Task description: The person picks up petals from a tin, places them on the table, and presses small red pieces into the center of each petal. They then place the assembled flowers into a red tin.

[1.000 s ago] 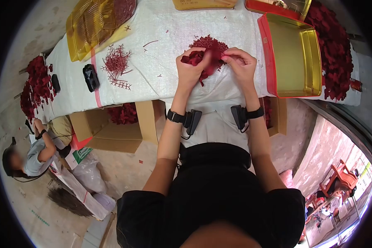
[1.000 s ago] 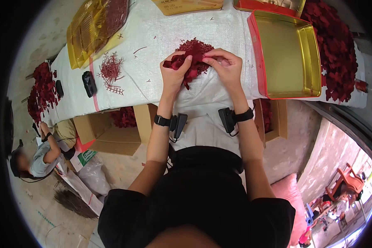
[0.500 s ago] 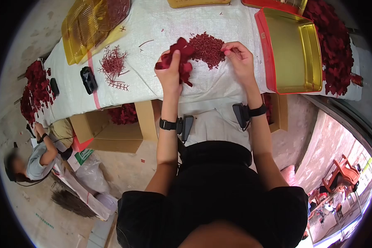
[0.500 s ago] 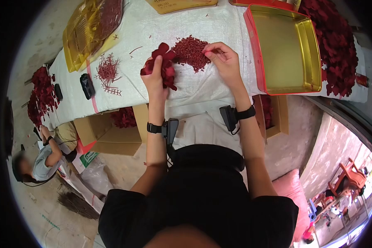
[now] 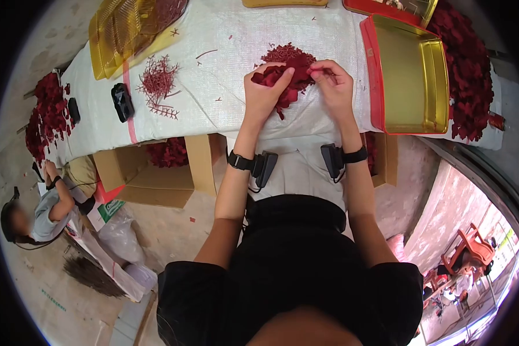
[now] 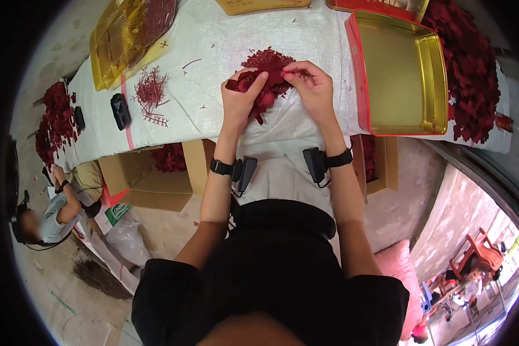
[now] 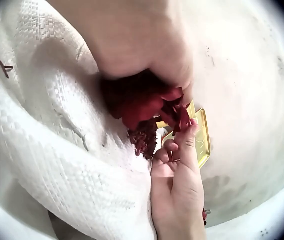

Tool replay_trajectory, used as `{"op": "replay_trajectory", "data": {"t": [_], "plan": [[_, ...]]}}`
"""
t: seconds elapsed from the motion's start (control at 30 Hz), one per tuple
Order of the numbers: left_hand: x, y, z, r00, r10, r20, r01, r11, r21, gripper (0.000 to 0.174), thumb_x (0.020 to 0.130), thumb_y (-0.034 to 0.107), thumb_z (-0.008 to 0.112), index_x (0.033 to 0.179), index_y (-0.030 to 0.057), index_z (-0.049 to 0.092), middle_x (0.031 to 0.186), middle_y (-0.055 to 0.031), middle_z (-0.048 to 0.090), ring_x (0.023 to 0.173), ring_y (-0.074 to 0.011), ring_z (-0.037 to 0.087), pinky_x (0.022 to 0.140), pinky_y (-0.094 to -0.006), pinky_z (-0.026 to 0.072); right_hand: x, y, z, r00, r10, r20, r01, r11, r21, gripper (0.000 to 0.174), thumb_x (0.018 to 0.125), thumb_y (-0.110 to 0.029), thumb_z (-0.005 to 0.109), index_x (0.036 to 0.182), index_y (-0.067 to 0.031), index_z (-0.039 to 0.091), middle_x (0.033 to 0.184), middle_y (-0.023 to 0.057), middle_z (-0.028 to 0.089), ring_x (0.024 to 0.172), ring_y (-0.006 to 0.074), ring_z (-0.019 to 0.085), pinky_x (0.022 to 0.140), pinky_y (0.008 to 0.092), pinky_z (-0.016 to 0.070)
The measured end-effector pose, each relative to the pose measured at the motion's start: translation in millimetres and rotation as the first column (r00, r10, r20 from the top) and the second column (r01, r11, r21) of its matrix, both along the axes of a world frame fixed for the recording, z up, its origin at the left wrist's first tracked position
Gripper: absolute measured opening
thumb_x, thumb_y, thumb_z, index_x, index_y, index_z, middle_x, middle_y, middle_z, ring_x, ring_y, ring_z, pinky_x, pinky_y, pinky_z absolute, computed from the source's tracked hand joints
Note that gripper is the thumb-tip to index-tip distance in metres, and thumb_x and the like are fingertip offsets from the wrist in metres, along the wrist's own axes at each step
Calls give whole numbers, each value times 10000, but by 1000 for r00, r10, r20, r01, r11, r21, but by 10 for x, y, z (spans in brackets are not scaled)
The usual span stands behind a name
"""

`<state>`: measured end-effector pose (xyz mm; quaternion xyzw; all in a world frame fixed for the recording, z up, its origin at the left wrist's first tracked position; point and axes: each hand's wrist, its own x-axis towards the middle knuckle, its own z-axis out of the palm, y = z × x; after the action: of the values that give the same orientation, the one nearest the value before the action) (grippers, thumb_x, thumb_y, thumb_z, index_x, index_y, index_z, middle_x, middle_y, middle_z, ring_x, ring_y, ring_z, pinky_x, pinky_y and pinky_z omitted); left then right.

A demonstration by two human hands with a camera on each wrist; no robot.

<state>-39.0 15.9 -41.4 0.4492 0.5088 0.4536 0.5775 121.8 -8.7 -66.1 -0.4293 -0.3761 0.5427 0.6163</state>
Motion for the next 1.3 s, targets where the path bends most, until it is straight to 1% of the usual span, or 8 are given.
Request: {"op": "replay_trajectory", "data": {"t": [0.23, 0.47, 0.73, 0.83, 0.93, 1.03, 1.13, 1.3], "plan": [[1, 19, 41, 998, -63, -8, 63, 998, -28, 185, 804, 111, 725, 898, -41, 675, 800, -50, 681, 694, -71, 596, 630, -211, 484, -27, 10, -17, 995, 8, 103, -14, 998, 59, 117, 835, 46, 634, 950, 21, 637, 932, 44, 597, 848, 84, 547, 772, 195, 423], [-16, 18, 65, 993, -119, -3, 119, 992, -31, 169, 815, 113, 715, 884, -38, 678, 777, -33, 676, 680, -52, 579, 605, -201, 470, -28, 20, -39, 985, 13, 172, -25, 997, 72, 113, 830, 26, 642, 942, 8, 637, 940, 38, 590, 828, 73, 510, 746, 195, 389], [5, 3, 55, 995, -102, -17, 102, 995, 20, 166, 808, 109, 719, 883, -34, 679, 786, -39, 682, 702, -61, 591, 636, -207, 477, -41, 18, -12, 977, 7, 214, -22, 998, 67, 105, 828, 7, 651, 932, 1, 640, 941, 32, 586, 819, 77, 488, 744, 198, 374], [9, -6, 61, 995, -97, -37, 99, 993, 59, 165, 802, 103, 721, 886, -33, 678, 803, -49, 686, 722, -72, 604, 657, -211, 484, -41, 27, -20, 962, -5, 273, -23, 995, 100, 152, 814, 0, 668, 962, -5, 632, 938, 29, 582, 822, 75, 483, 733, 200, 377], [8, -8, 32, 994, -96, -46, 99, 992, 72, 164, 799, 98, 721, 887, -33, 676, 812, -54, 687, 733, -78, 611, 669, -213, 488, -72, 59, 24, 947, -71, 313, 16, 984, 175, 273, 796, 4, 685, 1055, -8, 600, 980, 35, 593, 832, 80, 481, 723, 202, 388], [10, -13, 37, 995, -92, -38, 95, 994, 60, 164, 797, 96, 721, 884, -35, 674, 813, -55, 687, 734, -78, 612, 670, -214, 489, -108, 68, 115, 974, -39, 222, 19, 996, 91, 392, 782, 17, 692, 1147, 0, 552, 1039, 52, 602, 843, 88, 500, 722, 209, 406], [12, -13, 25, 996, -88, -25, 89, 995, 52, 161, 794, 94, 721, 876, -36, 671, 808, -54, 686, 729, -76, 609, 665, -214, 488, -69, 55, 46, 975, 37, 219, -53, 996, 68, 443, 780, 33, 685, 1192, 15, 524, 1073, 73, 610, 873, 95, 532, 737, 210, 417], [-4, -12, 14, 992, -117, -41, 119, 991, 67, 158, 794, 90, 720, 881, -33, 672, 803, -47, 680, 718, -70, 598, 657, -212, 484, -82, 27, 21, 980, -9, 199, -7, 997, 79, 398, 785, 59, 666, 1163, 30, 544, 1020, 79, 626, 900, 106, 578, 766, 222, 450]]}}
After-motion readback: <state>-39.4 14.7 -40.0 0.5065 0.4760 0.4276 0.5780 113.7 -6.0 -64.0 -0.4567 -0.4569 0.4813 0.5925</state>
